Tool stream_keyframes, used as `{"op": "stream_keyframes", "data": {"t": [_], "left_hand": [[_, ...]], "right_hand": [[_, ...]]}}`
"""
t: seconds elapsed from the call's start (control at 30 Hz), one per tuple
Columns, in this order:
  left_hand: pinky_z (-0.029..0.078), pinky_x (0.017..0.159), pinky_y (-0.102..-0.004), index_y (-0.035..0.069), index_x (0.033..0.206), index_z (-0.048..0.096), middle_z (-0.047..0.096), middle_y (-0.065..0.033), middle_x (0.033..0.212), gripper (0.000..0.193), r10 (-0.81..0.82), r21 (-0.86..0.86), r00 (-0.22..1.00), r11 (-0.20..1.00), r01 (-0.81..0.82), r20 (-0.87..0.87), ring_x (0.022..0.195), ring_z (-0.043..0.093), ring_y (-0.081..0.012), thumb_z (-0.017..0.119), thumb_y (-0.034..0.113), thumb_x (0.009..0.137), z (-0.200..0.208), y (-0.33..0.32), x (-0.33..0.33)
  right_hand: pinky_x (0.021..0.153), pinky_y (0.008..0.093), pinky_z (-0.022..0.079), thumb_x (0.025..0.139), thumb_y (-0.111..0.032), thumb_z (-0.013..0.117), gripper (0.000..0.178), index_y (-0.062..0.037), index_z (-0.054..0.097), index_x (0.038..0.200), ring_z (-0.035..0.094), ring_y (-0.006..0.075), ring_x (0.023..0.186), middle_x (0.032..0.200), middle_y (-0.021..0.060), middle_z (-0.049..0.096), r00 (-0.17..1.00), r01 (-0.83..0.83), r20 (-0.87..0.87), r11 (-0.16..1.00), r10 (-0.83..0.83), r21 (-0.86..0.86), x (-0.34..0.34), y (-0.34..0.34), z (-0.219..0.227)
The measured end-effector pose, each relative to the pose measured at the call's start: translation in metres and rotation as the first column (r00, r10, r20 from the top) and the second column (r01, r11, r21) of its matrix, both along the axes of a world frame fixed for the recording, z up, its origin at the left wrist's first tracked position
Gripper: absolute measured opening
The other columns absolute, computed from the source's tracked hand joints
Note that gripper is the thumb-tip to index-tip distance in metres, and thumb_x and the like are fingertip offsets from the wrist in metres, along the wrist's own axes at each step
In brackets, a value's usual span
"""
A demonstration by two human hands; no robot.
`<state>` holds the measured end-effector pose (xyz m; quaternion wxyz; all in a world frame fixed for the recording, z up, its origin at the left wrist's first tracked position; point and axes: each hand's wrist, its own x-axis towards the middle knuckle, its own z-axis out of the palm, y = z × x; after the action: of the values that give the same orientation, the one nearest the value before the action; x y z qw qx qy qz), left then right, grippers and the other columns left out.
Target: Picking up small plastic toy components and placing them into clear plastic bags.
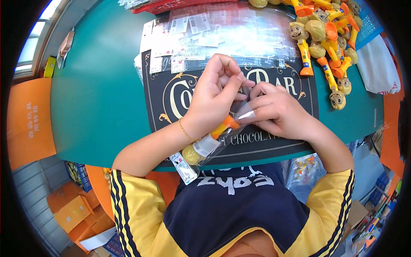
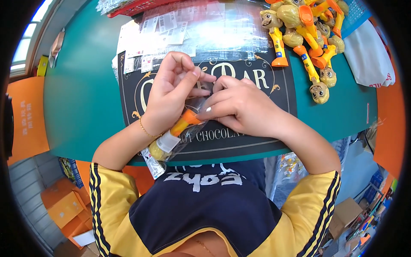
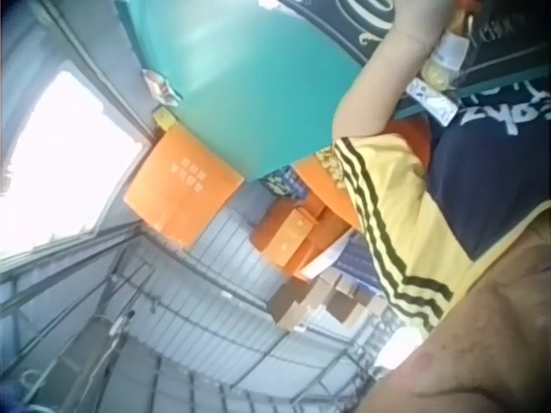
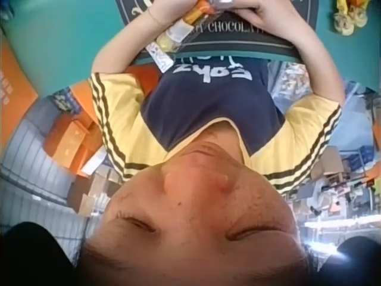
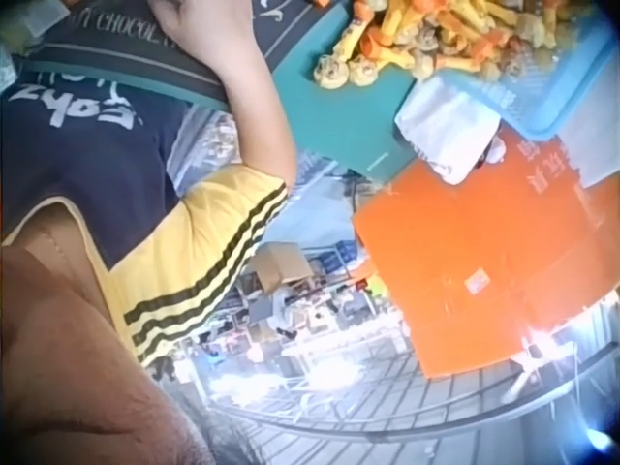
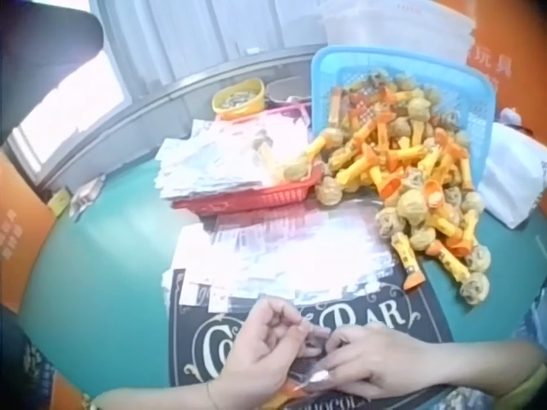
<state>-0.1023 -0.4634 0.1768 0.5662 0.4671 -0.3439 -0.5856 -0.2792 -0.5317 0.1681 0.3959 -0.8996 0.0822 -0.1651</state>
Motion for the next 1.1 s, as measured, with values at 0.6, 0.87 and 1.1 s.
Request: {"op": "stream_keyframes", "data": {"t": [0.6, 0.87, 1.1], "left_hand": [[0.044, 0.060, -0.0177, 0.000, 0.096, 0.059, 0.061, 0.0012, 0.078, 0.016, -0.326, 0.282, 0.919, 0.923, 0.260, 0.220, 0.066, 0.052, -0.0015, 0.062, 0.014, 0.089, 0.006, 0.023, 0.032], [0.049, 0.076, -0.0201, 0.001, 0.095, 0.053, 0.063, -0.0046, 0.094, 0.011, -0.278, 0.226, 0.960, 0.934, 0.278, -0.034, 0.086, 0.059, -0.0063, 0.058, 0.009, 0.091, 0.000, 0.024, 0.029], [0.048, 0.087, -0.0249, 0.001, 0.095, 0.052, 0.059, -0.0100, 0.108, 0.008, -0.222, 0.083, 0.974, 0.971, 0.225, -0.040, 0.099, 0.059, -0.0128, 0.056, 0.007, 0.092, -0.003, 0.028, 0.021]], "right_hand": [[0.068, 0.0216, 0.045, 0.087, -0.003, 0.053, 0.019, 0.0021, 0.065, 0.101, 0.058, 0.0085, 0.077, 0.085, 0.0052, 0.065, 0.989, 0.148, -0.097, 0.661, -0.114, 0.735, -0.010, -0.035, 0.010], [0.093, 0.0360, 0.038, 0.065, -0.018, 0.081, 0.021, -0.0096, 0.072, 0.082, 0.050, 0.0250, 0.111, 0.123, 0.0106, 0.055, 0.999, -0.028, -0.019, 0.981, 0.032, 0.191, 0.007, -0.043, 0.014], [0.097, 0.0414, 0.038, 0.066, -0.024, 0.081, 0.035, -0.0098, 0.072, 0.096, 0.049, 0.0304, 0.116, 0.130, 0.0141, 0.051, 0.987, -0.158, 0.000, 0.953, 0.164, 0.258, 0.015, -0.035, 0.008]]}}
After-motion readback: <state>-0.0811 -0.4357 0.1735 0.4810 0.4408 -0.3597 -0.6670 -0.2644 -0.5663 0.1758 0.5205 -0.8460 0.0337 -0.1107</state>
